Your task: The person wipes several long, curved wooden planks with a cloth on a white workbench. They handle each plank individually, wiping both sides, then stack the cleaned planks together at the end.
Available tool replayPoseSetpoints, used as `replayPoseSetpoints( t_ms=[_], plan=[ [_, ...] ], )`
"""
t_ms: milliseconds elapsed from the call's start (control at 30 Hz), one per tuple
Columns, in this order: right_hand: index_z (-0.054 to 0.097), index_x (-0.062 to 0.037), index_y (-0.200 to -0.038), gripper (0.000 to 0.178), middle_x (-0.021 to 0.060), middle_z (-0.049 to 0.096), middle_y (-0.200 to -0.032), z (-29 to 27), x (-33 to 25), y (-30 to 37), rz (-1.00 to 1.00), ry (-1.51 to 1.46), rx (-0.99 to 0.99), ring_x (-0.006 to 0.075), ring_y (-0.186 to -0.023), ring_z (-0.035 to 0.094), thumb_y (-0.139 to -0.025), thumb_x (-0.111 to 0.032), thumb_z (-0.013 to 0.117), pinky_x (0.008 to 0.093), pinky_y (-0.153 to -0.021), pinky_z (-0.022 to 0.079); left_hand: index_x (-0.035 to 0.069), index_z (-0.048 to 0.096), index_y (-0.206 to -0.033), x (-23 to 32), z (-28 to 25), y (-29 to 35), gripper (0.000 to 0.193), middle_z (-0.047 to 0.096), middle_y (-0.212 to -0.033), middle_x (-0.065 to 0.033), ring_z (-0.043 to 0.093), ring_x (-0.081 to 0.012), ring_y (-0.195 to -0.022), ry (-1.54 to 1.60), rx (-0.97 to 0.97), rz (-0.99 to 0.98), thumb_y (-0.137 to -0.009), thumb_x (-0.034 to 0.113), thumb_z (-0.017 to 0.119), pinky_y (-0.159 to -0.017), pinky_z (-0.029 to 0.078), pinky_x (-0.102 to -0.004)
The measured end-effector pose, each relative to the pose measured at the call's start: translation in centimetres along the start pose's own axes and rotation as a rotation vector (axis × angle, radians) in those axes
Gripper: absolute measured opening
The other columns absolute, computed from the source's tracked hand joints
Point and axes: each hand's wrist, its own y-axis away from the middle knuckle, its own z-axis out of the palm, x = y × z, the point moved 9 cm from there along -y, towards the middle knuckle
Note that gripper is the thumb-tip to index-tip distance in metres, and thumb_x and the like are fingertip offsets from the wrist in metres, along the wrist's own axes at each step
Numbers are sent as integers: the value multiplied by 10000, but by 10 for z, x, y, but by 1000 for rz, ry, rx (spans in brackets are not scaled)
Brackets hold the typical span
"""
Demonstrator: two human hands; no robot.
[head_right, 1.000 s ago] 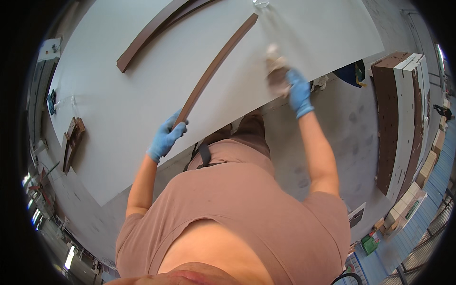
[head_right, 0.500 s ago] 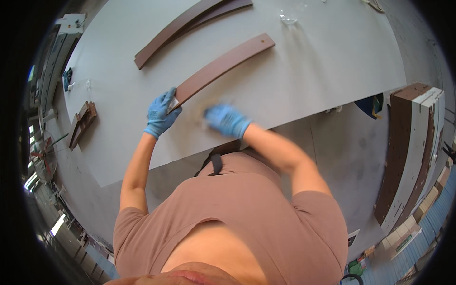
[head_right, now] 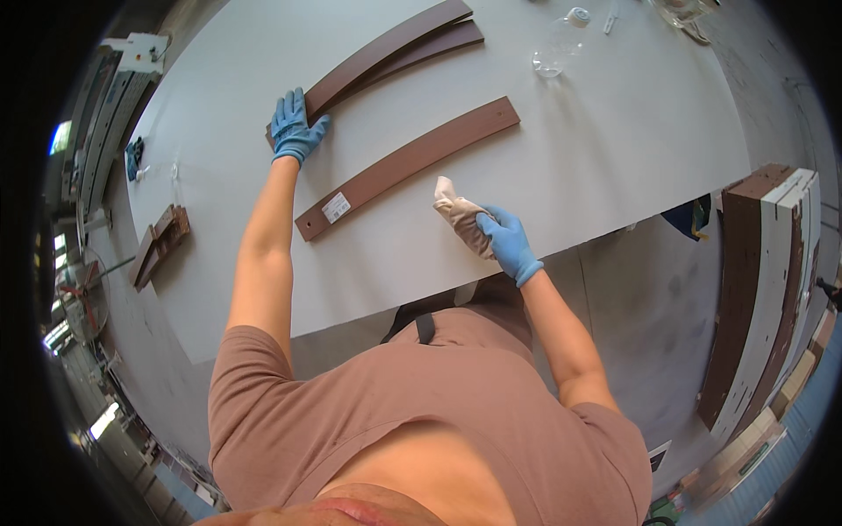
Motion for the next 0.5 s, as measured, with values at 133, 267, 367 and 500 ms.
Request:
replayPoseSetpoints(
  t_ms=[133, 267, 367, 500],
  plan=[
    [637, 87, -1351, 395, 79, 719, -1197, -14, -1, 11, -6, -169, 92, 138, -1070, 674, -1068, -186, 600, 285, -953, 541, 43, 381, -1567, 1, 8, -27, 925, 635, -1308, -247, 603, -406, -1239, 50, -207, -10, -837, 422, 804, -1060, 487, -524],
    [638, 76, -1350, 379, 81, 718, -1205, -34, -18, 28, -85, -299, 155, 142, -1068, 683, -1070, -177, 609, 286, -952, 549, 13, 440, -1531, 22, -50, 13, 856, 668, -1188, -238, 641, -405, -1131, 185, 44, 187, -850, 379, 808, -947, 537, -498],
    [637, 69, -1364, 372, 75, 716, -1236, -64, -33, 51, -150, -321, 249, 137, -1089, 676, -1078, -167, 601, 284, -988, 537, 32, 468, -1556, 29, -109, 76, 852, 657, -1190, -218, 639, -399, -1091, 319, 206, 333, -850, 336, 835, -947, 547, -479],
    [635, 74, -1369, 369, 60, 711, -1238, -109, -61, 88, -331, -254, 361, 129, -1078, 668, -1091, -160, 575, 283, -987, 531, 50, 456, -1592, 48, -145, 166, 928, 650, -1162, -201, 635, -379, -1042, 400, 61, 390, -801, 307, 868, -893, 556, -461]
  ],
)
